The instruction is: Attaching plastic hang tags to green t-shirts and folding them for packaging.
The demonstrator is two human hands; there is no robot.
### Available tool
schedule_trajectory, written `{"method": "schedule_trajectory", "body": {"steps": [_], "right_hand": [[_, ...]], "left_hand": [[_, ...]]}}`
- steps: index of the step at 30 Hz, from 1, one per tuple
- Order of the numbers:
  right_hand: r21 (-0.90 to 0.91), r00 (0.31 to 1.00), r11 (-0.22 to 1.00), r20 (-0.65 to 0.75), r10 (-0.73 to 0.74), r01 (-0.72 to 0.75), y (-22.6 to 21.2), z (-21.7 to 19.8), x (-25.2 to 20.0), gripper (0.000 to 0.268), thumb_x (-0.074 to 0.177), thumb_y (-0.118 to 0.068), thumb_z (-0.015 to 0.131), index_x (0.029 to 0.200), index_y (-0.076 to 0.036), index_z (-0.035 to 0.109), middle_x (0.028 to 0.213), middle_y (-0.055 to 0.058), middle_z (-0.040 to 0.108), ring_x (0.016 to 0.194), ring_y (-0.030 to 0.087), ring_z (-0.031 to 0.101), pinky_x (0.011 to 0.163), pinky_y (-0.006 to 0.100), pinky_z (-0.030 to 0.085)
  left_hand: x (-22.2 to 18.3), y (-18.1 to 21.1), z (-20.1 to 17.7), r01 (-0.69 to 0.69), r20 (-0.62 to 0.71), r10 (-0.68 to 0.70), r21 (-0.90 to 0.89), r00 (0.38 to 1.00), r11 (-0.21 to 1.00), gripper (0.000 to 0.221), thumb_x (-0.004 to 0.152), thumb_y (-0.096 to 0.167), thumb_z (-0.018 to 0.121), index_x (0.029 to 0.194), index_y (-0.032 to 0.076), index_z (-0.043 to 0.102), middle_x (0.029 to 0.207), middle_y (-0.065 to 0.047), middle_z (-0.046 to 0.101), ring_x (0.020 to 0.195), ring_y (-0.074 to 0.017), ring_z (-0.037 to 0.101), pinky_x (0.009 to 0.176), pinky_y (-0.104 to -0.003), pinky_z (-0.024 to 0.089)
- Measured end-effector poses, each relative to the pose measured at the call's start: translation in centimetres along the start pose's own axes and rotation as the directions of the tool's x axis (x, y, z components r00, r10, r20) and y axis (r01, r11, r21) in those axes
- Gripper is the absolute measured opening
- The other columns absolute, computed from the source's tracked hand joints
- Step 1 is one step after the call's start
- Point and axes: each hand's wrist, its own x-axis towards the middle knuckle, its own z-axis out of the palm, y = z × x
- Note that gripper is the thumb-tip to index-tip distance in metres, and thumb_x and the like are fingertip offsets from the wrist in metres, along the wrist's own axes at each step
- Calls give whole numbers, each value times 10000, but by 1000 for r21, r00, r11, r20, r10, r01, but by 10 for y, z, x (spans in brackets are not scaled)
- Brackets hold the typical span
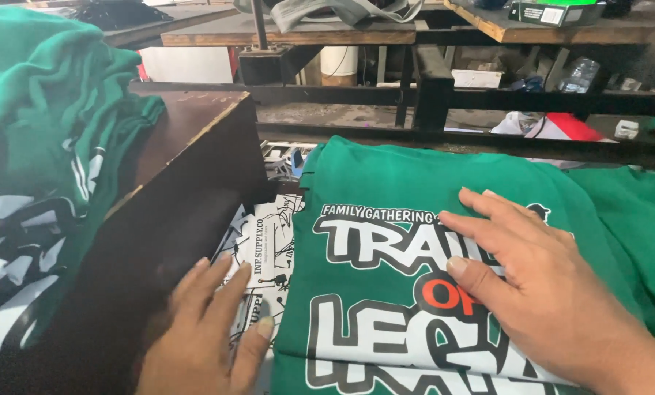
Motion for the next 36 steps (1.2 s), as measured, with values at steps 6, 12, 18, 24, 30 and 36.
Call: {"method": "schedule_trajectory", "body": {"steps": [6, 12, 18, 24, 30, 36], "right_hand": [[4, 1000, 1000, -13, -17, 17, 3, 1, 0, 537, 917, -485, 536, 1410, -301, 642, 1645, -48, 436, 1567, 182, 284, 1154, 567, 183], [-23, 1000, 1000, -13, -16, 15, 2, 1, -1, 555, 910, -509, 523, 1417, -311, 630, 1641, -52, 440, 1561, 180, 294, 1143, 570, 203], [-20, 1000, 1000, -10, -1, 0, -2, 0, -1, 550, 909, -503, 524, 1412, -312, 635, 1640, -48, 442, 1561, 180, 299, 1151, 572, 202], [-20, 1000, 1000, -10, 15, -15, -3, 0, -1, 540, 903, -485, 533, 1402, -312, 646, 1631, -57, 456, 1555, 165, 311, 1155, 549, 205], [-47, 1000, 999, -22, -14, 13, -1, 2, 0, 526, 903, -459, 551, 1392, -294, 654, 1617, -45, 476, 1539, 164, 334, 1148, 526, 226], [-37, 999, 999, -29, -27, 26, 2, 2, 0, 521, 909, -458, 553, 1387, -281, 661, 1604, -14, 492, 1537, 179, 339, 1148, 532, 219]], "left_hand": [[-12, -27, 34, 50, 41, -52, 47, 998, 998, 638, 796, 512, 675, 1366, 228, 639, 1505, -9, 562, 1399, -240, 505, 1001, -507, 506], [-12, -23, 30, 127, 108, -132, 53, 985, 991, 631, 790, 506, 677, 1369, 259, 637, 1529, 23, 539, 1429, -215, 469, 1000, -558, 488], [-8, -20, 29, 103, 72, -107, 49, 992, 993, 602, 757, 457, 745, 1313, 236, 678, 1464, 10, 597, 1392, -246, 508, 1001, -548, 493], [15, 4, 10, 292, 148, -304, 97, 941, 952, 525, 807, 318, 708, 1324, 243, 648, 1436, 4, 578, 1274, -260, 564, 991, -506, 533], [33, 17, -4, 361, 237, -384, 136, 892, 922, 411, 850, 368, 663, 1233, 224, 703, 1402, 29, 608, 1251, -265, 575, 1036, -488, 507], [32, -1, 29, 282, 164, -307, 157, 937, 946, 460, 834, 314, 687, 1271, 169, 685, 1408, -129, 593, 1232, -381, 567, 1030, -544, 491]]}}
